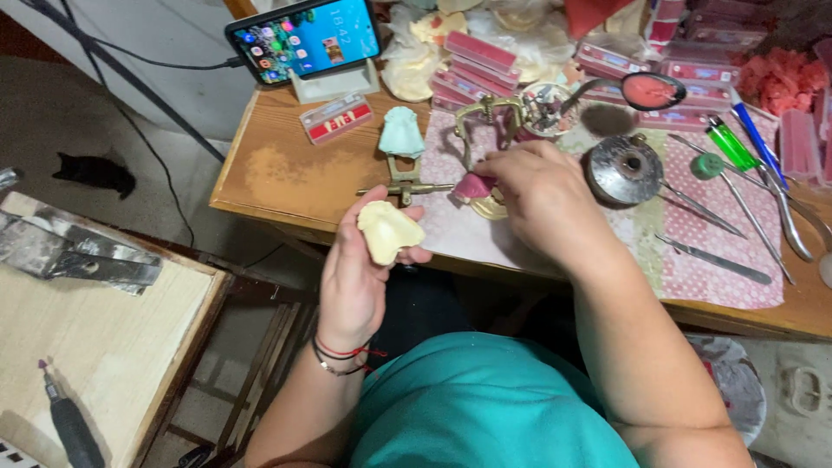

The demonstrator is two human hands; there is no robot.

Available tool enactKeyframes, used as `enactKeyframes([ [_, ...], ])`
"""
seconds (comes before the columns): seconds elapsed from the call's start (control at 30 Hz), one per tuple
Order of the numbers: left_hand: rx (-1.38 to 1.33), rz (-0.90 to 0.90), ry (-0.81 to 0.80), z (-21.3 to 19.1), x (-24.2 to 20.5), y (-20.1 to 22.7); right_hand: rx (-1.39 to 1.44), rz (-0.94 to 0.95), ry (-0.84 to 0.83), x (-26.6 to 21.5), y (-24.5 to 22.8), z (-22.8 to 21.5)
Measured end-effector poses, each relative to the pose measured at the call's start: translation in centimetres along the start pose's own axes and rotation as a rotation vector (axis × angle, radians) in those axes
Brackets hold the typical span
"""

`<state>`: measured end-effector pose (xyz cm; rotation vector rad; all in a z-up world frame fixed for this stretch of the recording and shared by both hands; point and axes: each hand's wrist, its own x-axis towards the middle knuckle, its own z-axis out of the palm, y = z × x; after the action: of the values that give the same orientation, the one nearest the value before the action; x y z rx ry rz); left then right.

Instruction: The person uses a metal sculpting tool to carve and shape a yellow wax dental model held in their left hand. They repeatedly smooth the surface and refine the edges of the model throughout the video.

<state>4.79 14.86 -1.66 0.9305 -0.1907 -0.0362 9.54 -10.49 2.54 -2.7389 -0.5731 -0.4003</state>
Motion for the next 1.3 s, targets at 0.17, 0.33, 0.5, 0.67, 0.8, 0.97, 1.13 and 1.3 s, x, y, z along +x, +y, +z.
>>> enactKeyframes([
  [0.17,-0.005,-0.029,-0.046,-1.0,1.2,-1.1,0.059,0.023,-0.007,0.3,0.3,-0.2],
  [0.33,-0.011,-0.058,-0.082,-0.5,2.2,-1.9,0.167,-0.017,-0.017,0.6,0.0,0.0],
  [0.5,-0.024,-0.074,-0.114,-0.3,2.7,-2.2,0.162,0.016,-0.098,0.5,-1.1,-1.0],
  [0.67,0.009,-0.074,-0.119,-0.5,2.9,-2.6,0.154,-0.028,-0.018,0.4,-1.9,0.1],
  [0.8,0.034,-0.068,-0.114,-0.3,3.0,-2.5,0.167,-0.084,0.184,0.0,-0.8,2.6],
  [0.97,0.085,-0.035,-0.131,0.5,2.9,-2.4,0.348,-0.066,0.401,-0.7,-0.6,0.9],
  [1.13,0.107,-0.017,-0.173,2.4,2.5,-2.7,0.570,-0.019,0.392,-2.5,-4.0,-2.0],
  [1.3,0.120,0.037,-0.387,4.4,2.1,-3.2,0.573,-0.004,0.520,-3.7,-5.4,-2.0],
])
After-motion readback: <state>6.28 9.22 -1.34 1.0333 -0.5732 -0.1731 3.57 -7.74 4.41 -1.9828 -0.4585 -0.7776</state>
